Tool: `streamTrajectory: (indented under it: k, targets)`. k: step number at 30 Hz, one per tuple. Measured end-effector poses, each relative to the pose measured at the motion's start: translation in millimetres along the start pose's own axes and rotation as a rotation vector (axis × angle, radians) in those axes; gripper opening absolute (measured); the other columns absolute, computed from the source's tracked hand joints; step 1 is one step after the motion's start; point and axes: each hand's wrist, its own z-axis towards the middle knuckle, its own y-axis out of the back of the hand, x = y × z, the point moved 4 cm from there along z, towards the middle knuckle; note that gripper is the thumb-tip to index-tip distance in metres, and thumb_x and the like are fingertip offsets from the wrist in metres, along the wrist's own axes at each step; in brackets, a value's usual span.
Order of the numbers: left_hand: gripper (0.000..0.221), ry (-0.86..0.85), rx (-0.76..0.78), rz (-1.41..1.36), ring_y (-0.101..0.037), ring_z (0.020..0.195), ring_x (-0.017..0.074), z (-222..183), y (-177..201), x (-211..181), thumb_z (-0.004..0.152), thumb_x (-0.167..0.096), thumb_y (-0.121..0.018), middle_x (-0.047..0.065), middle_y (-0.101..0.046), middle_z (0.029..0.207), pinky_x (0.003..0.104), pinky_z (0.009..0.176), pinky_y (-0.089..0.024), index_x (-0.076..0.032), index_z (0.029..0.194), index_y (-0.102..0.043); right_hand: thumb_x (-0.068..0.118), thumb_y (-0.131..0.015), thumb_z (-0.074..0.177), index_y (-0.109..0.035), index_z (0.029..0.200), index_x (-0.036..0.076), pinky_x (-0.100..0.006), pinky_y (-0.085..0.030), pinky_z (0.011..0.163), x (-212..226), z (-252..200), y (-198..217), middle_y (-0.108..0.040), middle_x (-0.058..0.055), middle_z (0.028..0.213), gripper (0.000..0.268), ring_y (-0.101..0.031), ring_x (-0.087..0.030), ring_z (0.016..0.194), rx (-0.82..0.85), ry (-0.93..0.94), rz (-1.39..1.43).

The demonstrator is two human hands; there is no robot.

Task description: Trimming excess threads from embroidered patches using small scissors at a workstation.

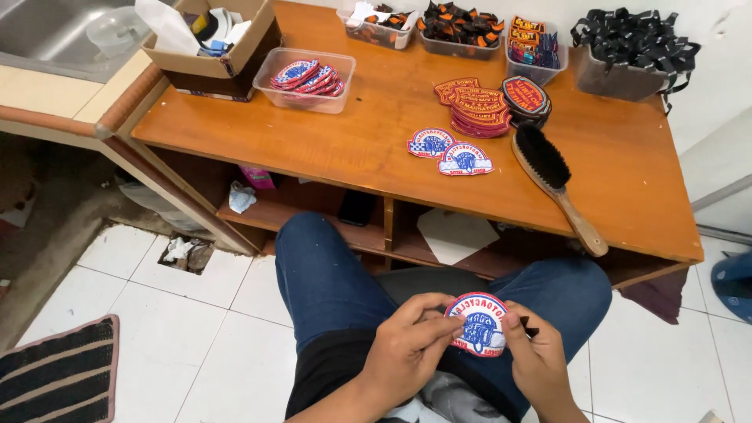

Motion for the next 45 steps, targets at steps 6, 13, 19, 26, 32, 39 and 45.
streamTrajectory:
  k: [6, 13, 19, 26, 32, 39, 45]
  targets:
    - [0.013, 0.117, -0.064, 0.000, -0.064, 0.090, 0.0230, 6.4, 7.1, -3.8, 0.103, -0.006, -0.054, 0.014, -0.062, 0.103, 0.032, 0.075, -0.054, 0.001, 0.098, -0.064, 0.041, -0.051, 0.102, -0.069, 0.085, 0.001, -0.029, -0.053, 0.065, -1.9, 0.6, -13.6, -0.069, -0.007, 0.082, 0.047, -0.063, -0.016, 0.075, 0.097, 0.084, -0.059]
    - [0.011, 0.431, -0.111, -0.543, -0.067, 0.059, 0.0197, -2.7, 6.1, 12.9, 0.100, -0.011, -0.065, 0.010, -0.064, 0.090, 0.025, 0.053, -0.059, -0.002, 0.096, -0.063, 0.040, -0.051, 0.102, -0.073, 0.107, -0.005, -0.027, -0.046, 0.059, -18.4, 6.6, -14.3, -0.068, -0.010, 0.080, 0.051, -0.057, -0.015, 0.068, 0.086, -0.027, 0.073]
    - [0.048, 0.474, 0.070, -0.764, -0.068, 0.107, 0.0172, -2.8, -1.2, 7.4, 0.094, -0.008, -0.072, 0.016, -0.069, 0.126, 0.030, 0.095, -0.061, -0.001, 0.139, -0.058, 0.043, -0.052, 0.100, -0.074, 0.097, 0.007, -0.026, -0.048, 0.066, 16.0, 11.5, -19.4, -0.071, -0.001, 0.078, 0.042, -0.062, -0.011, 0.072, 0.074, 0.070, -0.227]
    - [0.057, 0.507, 0.009, -0.633, -0.074, 0.091, 0.0149, -5.6, 1.0, 8.1, 0.091, -0.002, -0.072, 0.016, -0.075, 0.114, 0.028, 0.089, -0.065, -0.001, 0.145, -0.052, 0.024, -0.080, 0.082, -0.076, 0.115, 0.018, -0.023, -0.044, 0.051, 50.0, -5.1, -14.8, -0.061, 0.001, 0.080, 0.033, -0.054, -0.008, 0.061, 0.000, 0.752, -0.613]
    - [0.053, 0.459, 0.080, -0.398, -0.078, 0.095, 0.0152, -3.6, 2.9, 0.3, 0.094, -0.009, -0.067, 0.011, -0.076, 0.121, 0.026, 0.089, -0.065, -0.007, 0.145, -0.053, 0.010, -0.081, 0.083, -0.080, 0.104, 0.018, -0.022, -0.047, 0.051, 48.9, -4.3, -18.9, -0.056, 0.002, 0.076, 0.023, -0.053, -0.007, 0.059, 0.078, 0.771, -0.610]
    - [0.057, 0.465, 0.092, -0.363, -0.074, 0.081, 0.0057, -6.1, -1.3, 4.7, 0.093, -0.003, -0.068, 0.005, -0.076, 0.111, 0.017, 0.077, -0.060, -0.009, 0.147, -0.053, -0.002, -0.051, 0.081, -0.060, 0.088, 0.015, -0.031, -0.043, 0.055, 46.0, -7.1, -35.5, -0.053, 0.000, 0.076, 0.021, -0.053, -0.019, 0.061, 0.167, 0.736, -0.747]
    - [0.061, 0.502, 0.084, -0.454, -0.066, 0.075, -0.0009, -7.2, -1.2, 6.1, 0.092, -0.003, -0.071, 0.008, -0.074, 0.124, 0.014, 0.068, -0.054, -0.007, 0.149, -0.050, 0.030, -0.053, 0.102, -0.066, 0.083, 0.013, -0.025, -0.036, 0.052, 47.9, -4.0, -34.3, -0.057, 0.000, 0.073, 0.028, -0.044, -0.010, 0.055, 0.279, 0.504, -0.372]
